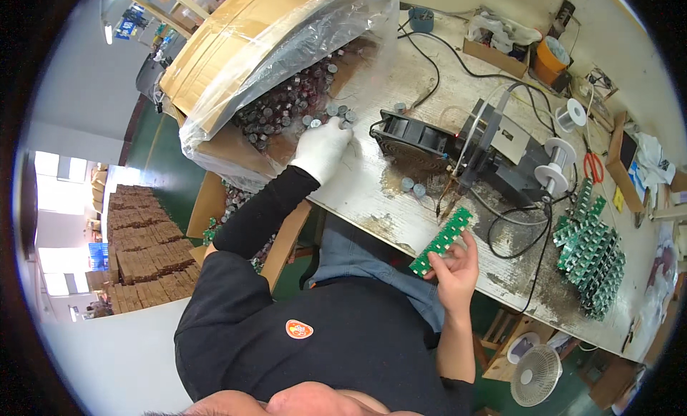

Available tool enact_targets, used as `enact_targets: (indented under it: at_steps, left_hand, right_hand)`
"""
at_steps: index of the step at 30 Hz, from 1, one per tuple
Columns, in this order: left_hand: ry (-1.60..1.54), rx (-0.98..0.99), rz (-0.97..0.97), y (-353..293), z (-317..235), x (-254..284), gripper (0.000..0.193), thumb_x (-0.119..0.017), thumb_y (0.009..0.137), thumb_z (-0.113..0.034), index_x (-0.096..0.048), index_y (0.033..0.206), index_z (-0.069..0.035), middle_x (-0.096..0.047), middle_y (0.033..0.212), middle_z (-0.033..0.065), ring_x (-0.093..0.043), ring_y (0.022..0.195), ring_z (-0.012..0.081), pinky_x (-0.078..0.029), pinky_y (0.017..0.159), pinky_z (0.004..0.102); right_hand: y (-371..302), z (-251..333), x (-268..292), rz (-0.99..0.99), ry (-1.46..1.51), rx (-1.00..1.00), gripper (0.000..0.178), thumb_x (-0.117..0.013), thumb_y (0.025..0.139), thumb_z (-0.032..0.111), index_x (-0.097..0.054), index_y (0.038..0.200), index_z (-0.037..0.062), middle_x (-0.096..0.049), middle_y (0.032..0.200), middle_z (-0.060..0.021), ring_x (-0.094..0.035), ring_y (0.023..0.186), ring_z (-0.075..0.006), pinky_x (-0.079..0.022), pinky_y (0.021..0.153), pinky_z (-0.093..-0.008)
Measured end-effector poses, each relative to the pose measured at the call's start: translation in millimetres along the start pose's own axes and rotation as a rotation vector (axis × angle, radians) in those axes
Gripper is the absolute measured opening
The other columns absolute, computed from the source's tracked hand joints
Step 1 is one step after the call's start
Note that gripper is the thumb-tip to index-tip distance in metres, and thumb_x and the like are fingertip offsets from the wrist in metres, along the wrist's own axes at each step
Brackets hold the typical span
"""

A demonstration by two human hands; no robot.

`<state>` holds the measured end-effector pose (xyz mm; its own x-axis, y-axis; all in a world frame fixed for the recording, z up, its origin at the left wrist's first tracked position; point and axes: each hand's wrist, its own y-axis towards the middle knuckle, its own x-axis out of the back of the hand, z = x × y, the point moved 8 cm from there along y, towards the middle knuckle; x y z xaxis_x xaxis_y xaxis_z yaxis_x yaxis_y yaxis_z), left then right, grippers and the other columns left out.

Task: The person walks across the workshop to a workbench, picks up circuit boards and wired components, and solders the components onto the circuit boards using a soldering iron.

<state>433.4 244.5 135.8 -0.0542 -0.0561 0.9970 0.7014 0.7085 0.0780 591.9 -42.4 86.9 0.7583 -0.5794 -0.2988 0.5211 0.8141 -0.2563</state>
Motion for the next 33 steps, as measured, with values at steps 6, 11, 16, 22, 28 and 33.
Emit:
enact_targets:
  at_steps: [6,11,16,22,28,33]
  left_hand:
    - [-0.095,-0.077,-0.037,-12,-5,6,0.007,-0.059,0.079,-0.013,-0.062,0.080,-0.007,-0.057,0.091,0.0141,-0.062,0.078,0.0317,-0.050,0.066,0.0425]
    - [-0.436,-0.119,-0.133,-53,-44,41,0.013,-0.066,0.075,-0.010,-0.067,0.088,-0.007,-0.061,0.099,0.0128,-0.062,0.085,0.0308,-0.051,0.072,0.0366]
    - [-1.053,0.082,0.084,-79,-71,-5,0.021,-0.067,0.080,-0.009,-0.067,0.100,0.000,-0.068,0.087,0.0133,-0.064,0.079,0.0220,-0.050,0.072,0.0300]
    - [-1.454,0.283,0.200,-83,-99,-17,0.027,-0.065,0.087,-0.014,-0.064,0.105,0.006,-0.066,0.086,0.0080,-0.059,0.078,0.0110,-0.047,0.071,0.0241]
    - [-1.573,0.474,0.564,-96,-128,-37,0.033,-0.062,0.089,-0.024,-0.064,0.105,0.004,-0.063,0.081,0.0044,-0.058,0.075,0.0105,-0.046,0.067,0.0242]
    - [-1.463,0.311,0.472,-91,-140,-35,0.030,-0.061,0.089,-0.023,-0.064,0.102,0.004,-0.063,0.080,0.0066,-0.058,0.074,0.0134,-0.046,0.068,0.0271]
  right_hand:
    - [-4,-2,4,0.007,0.008,-0.019,0.067,-0.061,0.081,-0.010,-0.026,0.138,-0.0025,-0.056,0.099,-0.0156,-0.061,0.064,-0.0151,-0.053,0.049,-0.0251]
    - [-5,-1,5,0.003,0.001,-0.051,0.069,-0.062,0.080,-0.010,-0.025,0.138,-0.0020,-0.053,0.098,-0.0141,-0.061,0.065,-0.0156,-0.053,0.049,-0.0259]
    - [-2,-2,5,-0.018,-0.026,-0.062,0.070,-0.062,0.080,-0.009,-0.025,0.139,-0.0007,-0.055,0.100,-0.0152,-0.061,0.065,-0.0150,-0.052,0.049,-0.0250]
    - [2,2,0,0.014,-0.009,-0.074,0.068,-0.061,0.081,-0.009,-0.026,0.138,-0.0014,-0.059,0.101,-0.0173,-0.062,0.067,-0.0148,-0.051,0.049,-0.0240]
    - [0,2,-3,0.030,0.033,-0.085,0.067,-0.061,0.081,-0.010,-0.026,0.138,-0.0013,-0.058,0.100,-0.0169,-0.062,0.068,-0.0155,-0.051,0.049,-0.0244]
    - [-3,2,-5,0.051,0.056,-0.098,0.065,-0.061,0.081,-0.011,-0.028,0.137,-0.0002,-0.057,0.099,-0.0157,-0.062,0.069,-0.0154,-0.051,0.050,-0.0236]
